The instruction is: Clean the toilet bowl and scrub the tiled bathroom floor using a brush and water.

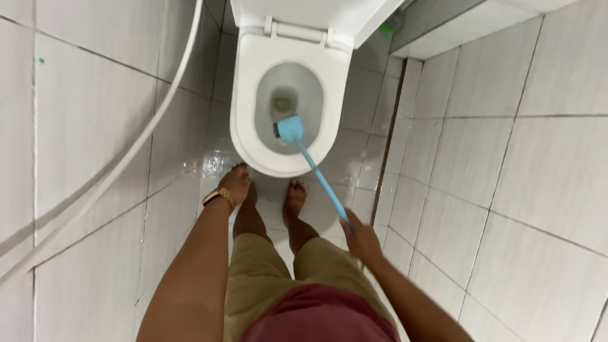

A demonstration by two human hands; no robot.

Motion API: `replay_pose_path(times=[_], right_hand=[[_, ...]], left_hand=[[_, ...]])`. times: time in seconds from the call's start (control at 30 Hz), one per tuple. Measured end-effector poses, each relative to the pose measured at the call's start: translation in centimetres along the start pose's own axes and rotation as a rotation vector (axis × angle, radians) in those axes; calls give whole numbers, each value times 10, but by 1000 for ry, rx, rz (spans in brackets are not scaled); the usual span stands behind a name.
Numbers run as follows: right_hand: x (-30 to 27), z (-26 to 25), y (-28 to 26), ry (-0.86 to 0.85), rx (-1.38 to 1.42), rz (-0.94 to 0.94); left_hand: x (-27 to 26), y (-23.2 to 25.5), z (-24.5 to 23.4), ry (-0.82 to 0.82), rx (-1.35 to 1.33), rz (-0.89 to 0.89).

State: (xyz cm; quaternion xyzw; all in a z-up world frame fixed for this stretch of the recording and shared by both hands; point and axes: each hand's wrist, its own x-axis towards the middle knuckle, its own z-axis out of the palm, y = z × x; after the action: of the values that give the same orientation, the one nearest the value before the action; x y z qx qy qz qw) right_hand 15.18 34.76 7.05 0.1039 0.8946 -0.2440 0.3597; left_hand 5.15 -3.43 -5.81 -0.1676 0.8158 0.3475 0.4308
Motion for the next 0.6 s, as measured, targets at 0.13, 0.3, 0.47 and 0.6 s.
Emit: replay_pose_path(times=[0.13,0.3,0.47,0.6], right_hand=[[-20,-24,-15,-52,68,175],[79,-12,-8,327,304,-49],[121,-25,-104,244,318,-111],[79,-48,-152,-74,55,-153]], left_hand=[[-25,5,-6,8,-157,-11],[-54,8,-9,-58,28,-107],[-93,8,-11,-26,-99,-152],[-91,-41,2,39,-115,-69]])
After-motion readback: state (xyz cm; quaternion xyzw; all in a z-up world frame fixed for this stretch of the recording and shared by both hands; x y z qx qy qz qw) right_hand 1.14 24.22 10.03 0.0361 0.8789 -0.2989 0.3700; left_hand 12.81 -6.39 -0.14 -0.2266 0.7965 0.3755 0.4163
